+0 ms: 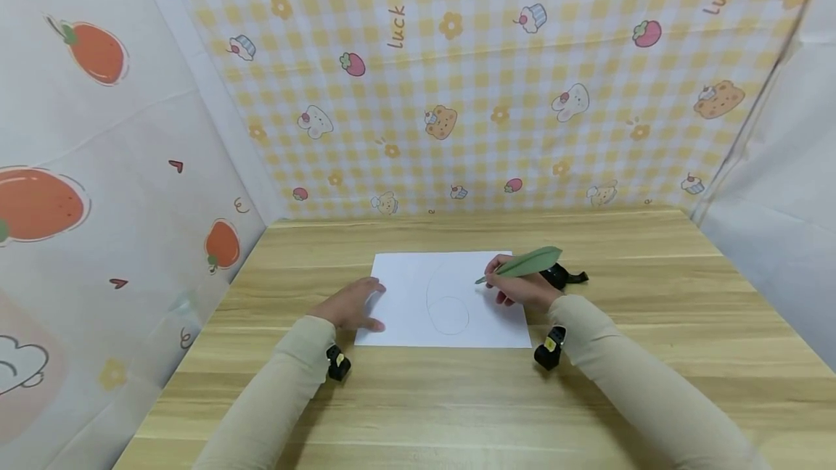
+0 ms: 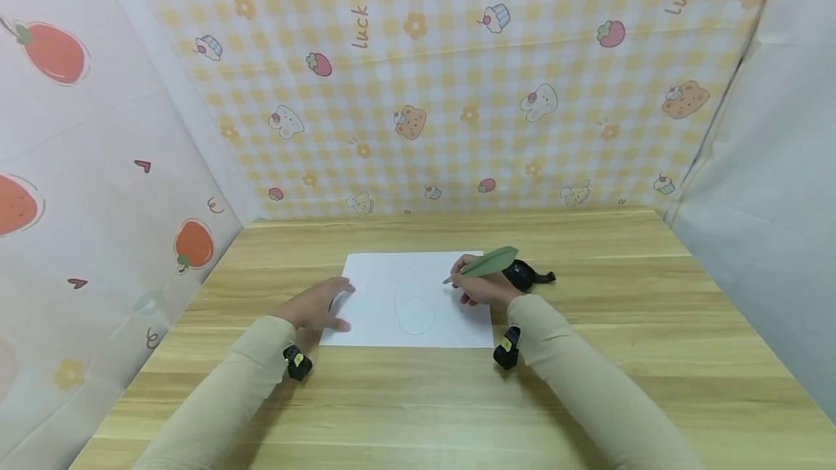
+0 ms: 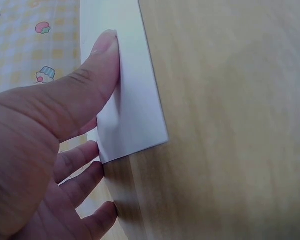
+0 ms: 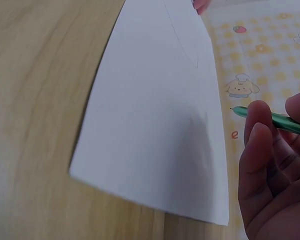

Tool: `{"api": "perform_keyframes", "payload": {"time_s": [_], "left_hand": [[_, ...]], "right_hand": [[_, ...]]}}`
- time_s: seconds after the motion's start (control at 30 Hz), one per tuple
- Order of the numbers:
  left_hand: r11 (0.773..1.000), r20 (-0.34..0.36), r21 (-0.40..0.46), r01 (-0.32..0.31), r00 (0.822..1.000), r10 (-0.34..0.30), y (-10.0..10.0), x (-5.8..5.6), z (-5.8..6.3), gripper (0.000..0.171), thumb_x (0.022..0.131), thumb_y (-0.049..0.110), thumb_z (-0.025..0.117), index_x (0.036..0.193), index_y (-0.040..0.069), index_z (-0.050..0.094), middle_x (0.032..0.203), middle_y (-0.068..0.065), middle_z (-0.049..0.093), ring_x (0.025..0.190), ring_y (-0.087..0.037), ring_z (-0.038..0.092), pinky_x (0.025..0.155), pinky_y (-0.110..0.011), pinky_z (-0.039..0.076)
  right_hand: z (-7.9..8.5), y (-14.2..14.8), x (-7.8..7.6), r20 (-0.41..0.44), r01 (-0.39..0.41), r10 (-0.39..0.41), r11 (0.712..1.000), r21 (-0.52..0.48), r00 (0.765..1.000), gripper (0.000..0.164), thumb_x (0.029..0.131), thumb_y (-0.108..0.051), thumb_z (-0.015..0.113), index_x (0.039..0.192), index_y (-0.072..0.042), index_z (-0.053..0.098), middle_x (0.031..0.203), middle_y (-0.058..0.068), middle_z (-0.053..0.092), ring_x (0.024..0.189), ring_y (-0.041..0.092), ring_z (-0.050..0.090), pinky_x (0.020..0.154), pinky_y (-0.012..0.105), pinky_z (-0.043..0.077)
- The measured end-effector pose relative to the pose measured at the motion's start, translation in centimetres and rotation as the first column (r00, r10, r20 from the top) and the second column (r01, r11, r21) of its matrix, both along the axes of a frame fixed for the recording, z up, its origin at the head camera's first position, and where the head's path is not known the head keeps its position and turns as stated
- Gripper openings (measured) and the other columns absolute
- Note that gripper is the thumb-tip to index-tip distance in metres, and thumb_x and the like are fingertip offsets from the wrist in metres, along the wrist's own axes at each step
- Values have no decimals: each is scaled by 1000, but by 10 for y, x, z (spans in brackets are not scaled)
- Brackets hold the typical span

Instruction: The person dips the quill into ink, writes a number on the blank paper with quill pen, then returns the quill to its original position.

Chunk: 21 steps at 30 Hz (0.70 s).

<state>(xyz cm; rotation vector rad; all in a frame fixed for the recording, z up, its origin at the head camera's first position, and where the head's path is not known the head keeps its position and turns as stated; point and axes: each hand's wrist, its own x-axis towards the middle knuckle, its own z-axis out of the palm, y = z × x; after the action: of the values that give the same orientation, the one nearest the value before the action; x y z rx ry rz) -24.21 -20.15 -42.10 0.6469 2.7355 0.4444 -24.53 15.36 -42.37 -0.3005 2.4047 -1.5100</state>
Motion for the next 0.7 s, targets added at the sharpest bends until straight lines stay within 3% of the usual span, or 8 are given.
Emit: {"api": "perform_keyframes", "payload": {"time_s": [0.5, 0.7], "left_hand": [[1000, 1, 0, 1, 1000, -2, 0, 0, 2, 73, 77, 27, 82, 136, 0, 49, 149, -24, 35, 138, -40, 31, 115, -50, 24], [1000, 6, -10, -3, 1000, 3, -1, -1, 1, 73, 77, 28, 82, 136, 1, 49, 150, -23, 34, 138, -39, 30, 115, -49, 24]], "right_hand": [[5, 26, 3, -85, 18, -16, 1000, 24, 996, 18, 99, -17, 52, 107, -2, 52, 103, 21, 61, 65, 25, 61, 55, 35, 53], [6, 34, 5, -143, 18, -16, 1000, 13, 990, 20, 98, -15, 54, 107, 2, 52, 88, 23, 60, 63, 29, 58, 52, 31, 51]]}}
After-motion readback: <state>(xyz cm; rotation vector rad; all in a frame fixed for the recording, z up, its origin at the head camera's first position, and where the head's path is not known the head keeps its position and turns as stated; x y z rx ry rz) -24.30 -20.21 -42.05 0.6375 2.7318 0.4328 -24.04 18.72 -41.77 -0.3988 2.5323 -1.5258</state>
